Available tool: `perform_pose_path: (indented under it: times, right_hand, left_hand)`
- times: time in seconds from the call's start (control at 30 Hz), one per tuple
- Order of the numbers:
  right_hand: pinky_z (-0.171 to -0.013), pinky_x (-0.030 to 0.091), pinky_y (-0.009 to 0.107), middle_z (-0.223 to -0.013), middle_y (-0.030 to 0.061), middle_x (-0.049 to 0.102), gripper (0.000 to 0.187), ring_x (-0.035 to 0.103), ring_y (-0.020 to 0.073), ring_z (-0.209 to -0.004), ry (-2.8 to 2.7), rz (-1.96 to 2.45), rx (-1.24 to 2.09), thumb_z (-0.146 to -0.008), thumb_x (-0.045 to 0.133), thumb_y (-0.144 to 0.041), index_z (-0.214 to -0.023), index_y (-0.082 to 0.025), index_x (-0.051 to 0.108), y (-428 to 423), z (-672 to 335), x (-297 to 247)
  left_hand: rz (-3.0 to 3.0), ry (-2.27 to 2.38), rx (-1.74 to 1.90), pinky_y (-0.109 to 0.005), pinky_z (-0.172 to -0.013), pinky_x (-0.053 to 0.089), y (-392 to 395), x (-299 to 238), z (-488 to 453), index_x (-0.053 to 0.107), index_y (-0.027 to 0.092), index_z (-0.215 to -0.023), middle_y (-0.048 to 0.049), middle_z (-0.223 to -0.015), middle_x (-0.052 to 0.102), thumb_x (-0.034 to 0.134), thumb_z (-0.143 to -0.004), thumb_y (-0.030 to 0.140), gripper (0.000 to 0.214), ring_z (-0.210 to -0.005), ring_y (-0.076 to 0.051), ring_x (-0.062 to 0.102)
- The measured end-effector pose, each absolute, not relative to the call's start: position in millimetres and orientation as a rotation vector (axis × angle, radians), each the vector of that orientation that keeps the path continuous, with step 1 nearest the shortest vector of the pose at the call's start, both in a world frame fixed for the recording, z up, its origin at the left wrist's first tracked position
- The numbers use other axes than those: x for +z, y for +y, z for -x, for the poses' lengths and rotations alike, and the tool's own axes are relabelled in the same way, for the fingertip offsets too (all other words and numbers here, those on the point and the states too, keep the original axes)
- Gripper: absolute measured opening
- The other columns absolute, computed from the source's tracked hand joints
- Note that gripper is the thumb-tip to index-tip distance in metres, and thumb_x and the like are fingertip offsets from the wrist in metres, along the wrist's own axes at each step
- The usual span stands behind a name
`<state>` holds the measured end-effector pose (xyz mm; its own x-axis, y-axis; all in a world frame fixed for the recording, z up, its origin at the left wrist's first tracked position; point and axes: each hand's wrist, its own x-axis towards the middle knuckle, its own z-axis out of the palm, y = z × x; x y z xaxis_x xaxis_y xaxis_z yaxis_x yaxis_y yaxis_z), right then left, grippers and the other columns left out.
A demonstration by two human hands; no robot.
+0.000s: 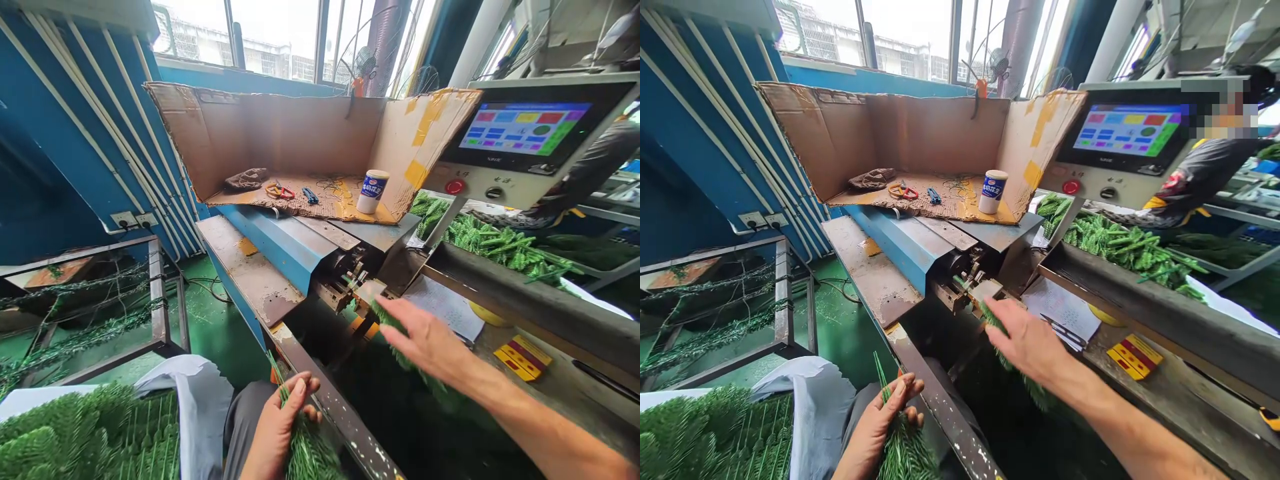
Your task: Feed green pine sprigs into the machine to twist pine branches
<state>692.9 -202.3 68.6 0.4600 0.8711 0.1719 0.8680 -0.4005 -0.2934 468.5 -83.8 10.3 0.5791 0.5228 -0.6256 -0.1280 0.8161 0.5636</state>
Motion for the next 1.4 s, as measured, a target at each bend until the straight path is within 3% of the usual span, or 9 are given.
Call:
perform_pose_path:
  times: [0.13, 0.33, 0.5, 0.67, 0.77, 0.9, 1.0, 1.17, 1.4]
  right_hand:
    - [-0.062, 0.054, 0.034, -0.111, 0.0066, 0.058, 0.042, 0.062, 0.0236, -0.084, -1.534, 2.746, -0.266, -0.091, 0.042, -0.030, -0.133, -0.024, 0.044, -188, -733, 87]
    - [-0.056, 0.052, 0.029, -0.111, 0.0095, 0.054, 0.042, 0.060, 0.0226, -0.083, -1.704, 2.705, -0.427, -0.089, 0.051, -0.029, -0.130, -0.022, 0.044, -158, -736, 72]
    - [-0.085, 0.049, 0.039, -0.105, 0.0140, 0.057, 0.056, 0.058, 0.0237, -0.093, -1.654, 2.384, -0.654, -0.095, 0.041, -0.034, -0.142, -0.009, 0.022, -148, -739, 44]
    - [-0.105, 0.017, 0.063, -0.129, 0.0190, 0.047, 0.072, 0.040, 0.0291, -0.124, -1.833, 2.163, -0.532, -0.097, 0.030, -0.048, -0.146, -0.009, -0.008, -163, -735, 43]
    - [-0.107, 0.017, 0.062, -0.142, 0.0160, 0.032, 0.075, 0.025, 0.0320, -0.133, -1.767, 2.085, -0.399, -0.093, 0.037, -0.053, -0.147, -0.016, 0.000, -179, -701, 51]
    - [-0.097, 0.046, 0.041, -0.134, 0.0082, 0.045, 0.058, 0.047, 0.0238, -0.119, -1.568, 1.945, 0.231, -0.093, 0.045, -0.041, -0.144, -0.026, 0.023, -191, -626, 45]
    - [-0.094, 0.050, 0.036, -0.132, 0.0061, 0.047, 0.045, 0.051, 0.0223, -0.115, -1.543, 1.833, 0.600, -0.092, 0.047, -0.037, -0.135, -0.027, 0.040, -188, -577, 23]
    - [-0.098, 0.046, 0.036, -0.132, 0.0074, 0.046, 0.041, 0.048, 0.0212, -0.117, -1.521, 1.848, 0.432, -0.094, 0.040, -0.029, -0.134, -0.023, 0.043, -184, -549, 3]
    - [-0.103, 0.040, 0.041, -0.129, 0.0077, 0.050, 0.039, 0.045, 0.0237, -0.120, -1.401, 2.017, -0.254, -0.093, 0.045, -0.036, -0.128, -0.021, 0.051, -221, -668, 83]
  left_hand:
    - [-0.504, 0.799, 0.291, -0.031, -0.053, 0.050, -97, -13, -463, 0.064, 0.012, -0.093, -0.0080, -0.078, 0.071, 0.083, -0.055, 0.037, 0.049, -0.046, -0.013, 0.058]
    - [-0.455, 0.685, 0.360, -0.033, -0.055, 0.049, -104, -23, -461, 0.066, 0.015, -0.092, -0.0058, -0.075, 0.070, 0.082, -0.057, 0.036, 0.044, -0.049, -0.015, 0.060]
    - [-0.414, 0.672, 0.390, -0.033, -0.055, 0.050, -101, -24, -457, 0.068, 0.016, -0.089, -0.0057, -0.074, 0.069, 0.083, -0.055, 0.036, 0.043, -0.049, -0.014, 0.059]
    - [-0.303, 0.636, 0.438, -0.035, -0.060, 0.051, -103, -24, -453, 0.067, 0.015, -0.089, -0.0061, -0.072, 0.068, 0.081, -0.056, 0.041, 0.044, -0.053, -0.016, 0.061]
    - [-0.245, 0.682, 0.449, -0.036, -0.066, 0.052, -103, -17, -448, 0.066, 0.014, -0.091, -0.0059, -0.073, 0.067, 0.072, -0.069, 0.041, 0.035, -0.057, -0.015, 0.062]
    - [-0.227, 0.736, 0.485, -0.034, -0.073, 0.051, -101, -3, -449, 0.065, 0.014, -0.092, -0.0053, -0.076, 0.066, 0.066, -0.077, 0.033, 0.024, -0.065, -0.015, 0.062]
    - [-0.273, 0.718, 0.575, -0.031, -0.081, 0.048, -99, 2, -458, 0.066, 0.014, -0.094, -0.0082, -0.089, 0.069, 0.065, -0.078, 0.031, 0.024, -0.082, -0.018, 0.063]
    - [-0.508, 0.802, 0.651, -0.025, -0.086, 0.045, -105, 3, -475, 0.067, 0.013, -0.098, -0.0103, -0.103, 0.068, 0.062, -0.080, 0.037, 0.030, -0.098, -0.019, 0.060]
    - [-0.437, 0.861, 0.585, -0.033, -0.063, 0.056, -84, -11, -467, 0.062, 0.020, -0.098, 0.0048, -0.057, 0.059, 0.080, -0.058, 0.039, 0.049, -0.058, -0.016, 0.062]
